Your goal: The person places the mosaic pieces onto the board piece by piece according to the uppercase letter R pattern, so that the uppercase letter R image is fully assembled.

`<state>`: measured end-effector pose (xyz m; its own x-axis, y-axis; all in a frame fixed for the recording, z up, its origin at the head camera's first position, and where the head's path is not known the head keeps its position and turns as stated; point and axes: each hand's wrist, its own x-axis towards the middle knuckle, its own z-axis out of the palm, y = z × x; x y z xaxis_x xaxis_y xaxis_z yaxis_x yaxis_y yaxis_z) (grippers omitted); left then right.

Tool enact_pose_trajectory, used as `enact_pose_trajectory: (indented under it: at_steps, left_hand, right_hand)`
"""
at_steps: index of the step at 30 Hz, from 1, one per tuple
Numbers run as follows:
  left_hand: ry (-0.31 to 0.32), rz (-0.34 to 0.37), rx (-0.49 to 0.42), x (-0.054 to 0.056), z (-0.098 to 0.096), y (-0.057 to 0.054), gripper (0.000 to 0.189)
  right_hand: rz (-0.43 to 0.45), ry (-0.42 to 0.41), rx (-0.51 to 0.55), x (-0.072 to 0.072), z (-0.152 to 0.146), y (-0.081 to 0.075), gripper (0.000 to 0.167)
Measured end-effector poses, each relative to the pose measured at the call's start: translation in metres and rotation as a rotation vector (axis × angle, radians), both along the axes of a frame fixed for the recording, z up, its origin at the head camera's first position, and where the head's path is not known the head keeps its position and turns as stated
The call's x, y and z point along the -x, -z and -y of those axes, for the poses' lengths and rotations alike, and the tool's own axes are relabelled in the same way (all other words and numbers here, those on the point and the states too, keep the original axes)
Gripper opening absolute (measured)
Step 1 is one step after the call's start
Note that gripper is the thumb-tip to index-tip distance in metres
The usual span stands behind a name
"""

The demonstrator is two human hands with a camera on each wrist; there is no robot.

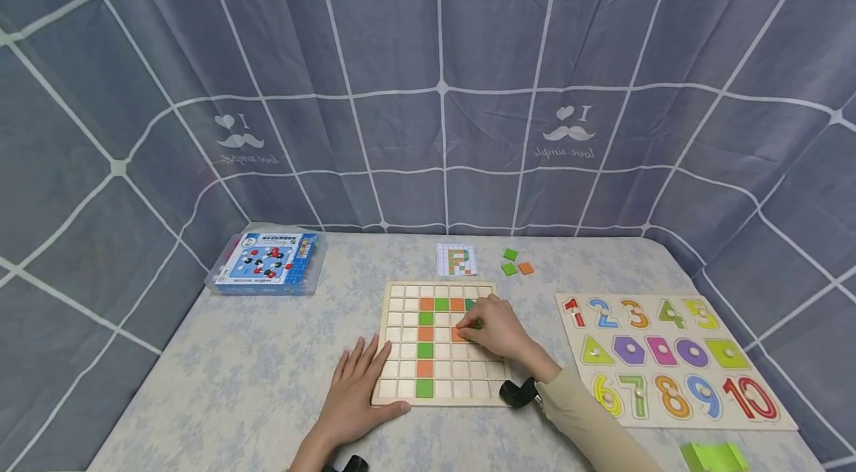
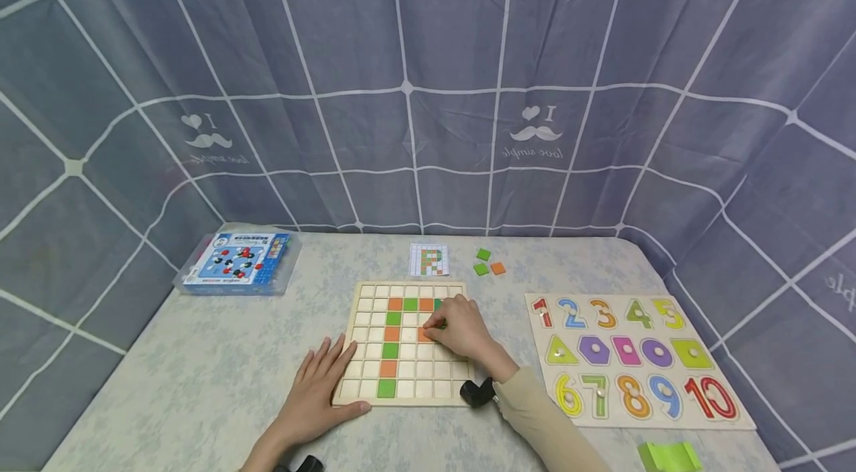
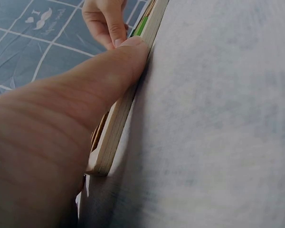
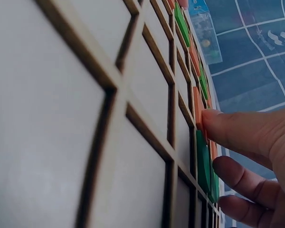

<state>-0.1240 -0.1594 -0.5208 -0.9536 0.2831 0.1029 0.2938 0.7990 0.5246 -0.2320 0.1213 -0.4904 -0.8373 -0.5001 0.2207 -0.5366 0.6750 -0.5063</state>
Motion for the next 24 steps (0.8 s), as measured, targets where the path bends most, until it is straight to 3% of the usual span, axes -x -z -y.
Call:
enact_pose_trajectory:
  at_steps: [8, 14, 19, 24]
  left_hand:
    - [-0.005, -0.013, -0.002, -0.001, -0.002, 0.001, 0.096]
    - [-0.006, -0.017, -0.006, -0.001, -0.001, 0.002, 0.096]
    - [-0.006, -0.017, -0.002, -0.001, -0.001, 0.004, 0.097]
    - [-0.009, -0.024, 0.005, -0.001, -0.001, 0.004, 0.097]
  right_hand:
    - [0.043, -0.058, 0.002, 0.003, -0.003, -0.004, 0.005]
    - [0.009, -0.076, 0.047, 0.01, -0.012, -0.009, 0.003]
    - [-0.027, -0.072, 0.102, 0.025, -0.025, -0.018, 0.006]
    - [-0.065, 0.01, 0.153, 0.047, -0.04, -0.026, 0.008]
